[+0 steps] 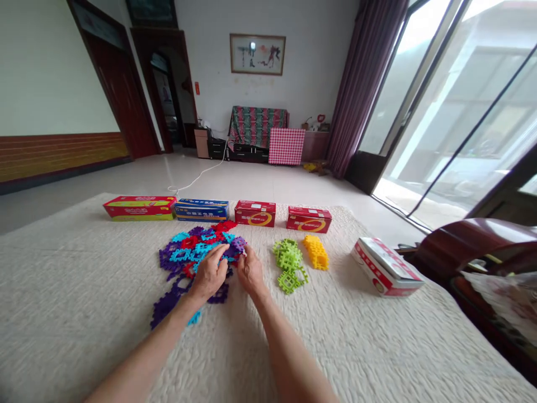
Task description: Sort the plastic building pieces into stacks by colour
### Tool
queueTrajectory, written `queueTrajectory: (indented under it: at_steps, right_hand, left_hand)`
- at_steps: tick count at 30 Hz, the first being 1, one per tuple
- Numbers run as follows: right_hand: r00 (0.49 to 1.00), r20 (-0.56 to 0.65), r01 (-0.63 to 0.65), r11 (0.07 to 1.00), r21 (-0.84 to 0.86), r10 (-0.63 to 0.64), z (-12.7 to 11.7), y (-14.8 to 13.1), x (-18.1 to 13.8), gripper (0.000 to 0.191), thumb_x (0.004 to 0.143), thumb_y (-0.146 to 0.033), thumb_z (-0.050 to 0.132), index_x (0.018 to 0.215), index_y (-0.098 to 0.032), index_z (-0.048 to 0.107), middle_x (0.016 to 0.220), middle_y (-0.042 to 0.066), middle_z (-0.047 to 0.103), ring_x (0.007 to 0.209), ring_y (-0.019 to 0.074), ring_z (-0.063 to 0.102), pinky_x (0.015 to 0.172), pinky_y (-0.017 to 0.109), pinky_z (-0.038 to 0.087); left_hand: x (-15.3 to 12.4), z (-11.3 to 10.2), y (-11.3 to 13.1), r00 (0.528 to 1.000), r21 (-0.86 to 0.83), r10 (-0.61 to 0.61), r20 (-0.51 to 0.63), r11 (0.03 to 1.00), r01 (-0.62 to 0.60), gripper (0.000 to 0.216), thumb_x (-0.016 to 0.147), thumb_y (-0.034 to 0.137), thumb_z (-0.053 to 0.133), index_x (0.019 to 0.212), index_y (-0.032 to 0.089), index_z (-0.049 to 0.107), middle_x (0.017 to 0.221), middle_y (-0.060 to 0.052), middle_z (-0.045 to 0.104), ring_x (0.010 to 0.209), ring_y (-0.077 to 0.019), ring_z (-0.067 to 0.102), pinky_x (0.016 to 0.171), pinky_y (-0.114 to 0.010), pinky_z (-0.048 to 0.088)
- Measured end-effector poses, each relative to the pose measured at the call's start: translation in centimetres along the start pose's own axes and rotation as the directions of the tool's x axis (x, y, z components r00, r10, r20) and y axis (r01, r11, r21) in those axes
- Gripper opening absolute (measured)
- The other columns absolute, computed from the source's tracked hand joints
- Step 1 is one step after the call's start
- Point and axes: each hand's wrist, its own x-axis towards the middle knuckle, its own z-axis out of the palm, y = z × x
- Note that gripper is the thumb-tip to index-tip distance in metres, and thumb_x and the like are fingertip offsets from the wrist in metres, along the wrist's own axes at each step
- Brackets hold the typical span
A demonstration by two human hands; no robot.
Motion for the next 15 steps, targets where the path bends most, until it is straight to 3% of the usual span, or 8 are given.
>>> queueTrajectory:
  at_steps: [2,5,9,12,15]
  right_hand:
    - [0.998,-0.026,0.054,0.998,0.015,-0.054,-1.6,0.5,0.3,0.037,0.088,-0.019,0.036,0.119,-0.017,0.057,0.109,0.010,0.067,0.098,0.0192,0.061,0.088,0.031,0.046]
    - [0.986,-0.122,0.110,0.993,-0.049,-0.116,-5.3,2.2,1.7,0.039,0.087,-0.017,0.034,0.117,-0.014,0.058,0.112,0.013,0.066,0.105,0.0210,0.060,0.093,0.034,0.044]
    - [1.000,-0.010,0.016,0.971,-0.237,-0.019,-9.0,5.5,4.6,0.038,0.086,-0.016,0.036,0.115,-0.016,0.060,0.114,0.012,0.066,0.104,0.0207,0.061,0.092,0.032,0.044]
    - [0.999,0.047,0.024,0.958,-0.286,-0.011,-9.5,7.7,6.0,0.036,0.086,-0.017,0.038,0.113,-0.015,0.062,0.114,0.013,0.066,0.106,0.0223,0.060,0.092,0.033,0.044]
    - [0.998,0.066,0.026,0.943,-0.333,-0.004,-8.8,9.4,6.7,0.034,0.088,-0.022,0.040,0.113,-0.016,0.062,0.121,0.014,0.063,0.112,0.0255,0.057,0.094,0.037,0.043]
  left_hand:
    - [1.3,2.4,0.7,0.993,-0.129,-0.105,-0.051,0.987,0.098,0.041,0.083,0.011,0.039,0.118,0.017,0.061,0.119,-0.010,0.066,0.114,-0.0209,0.060,0.101,-0.040,0.049]
    - [2.8,6.5,2.3,0.981,-0.270,-0.192,-0.004,0.945,0.183,0.042,0.082,0.008,0.038,0.115,0.018,0.063,0.116,-0.009,0.068,0.111,-0.0200,0.062,0.100,-0.040,0.049]
    - [4.5,12.2,4.6,0.974,-0.336,-0.182,0.133,0.916,0.217,0.043,0.080,0.004,0.039,0.112,0.016,0.064,0.115,-0.010,0.068,0.110,-0.0200,0.063,0.100,-0.039,0.049]
    - [5.9,15.4,5.4,0.976,-0.346,-0.167,0.142,0.915,0.207,0.043,0.079,0.002,0.038,0.111,0.016,0.064,0.114,-0.010,0.069,0.110,-0.0188,0.062,0.100,-0.038,0.048]
    - [7.0,17.2,5.0,0.980,-0.352,-0.137,0.146,0.918,0.181,0.041,0.080,0.005,0.041,0.112,0.016,0.064,0.114,-0.009,0.069,0.110,-0.0192,0.062,0.100,-0.038,0.049]
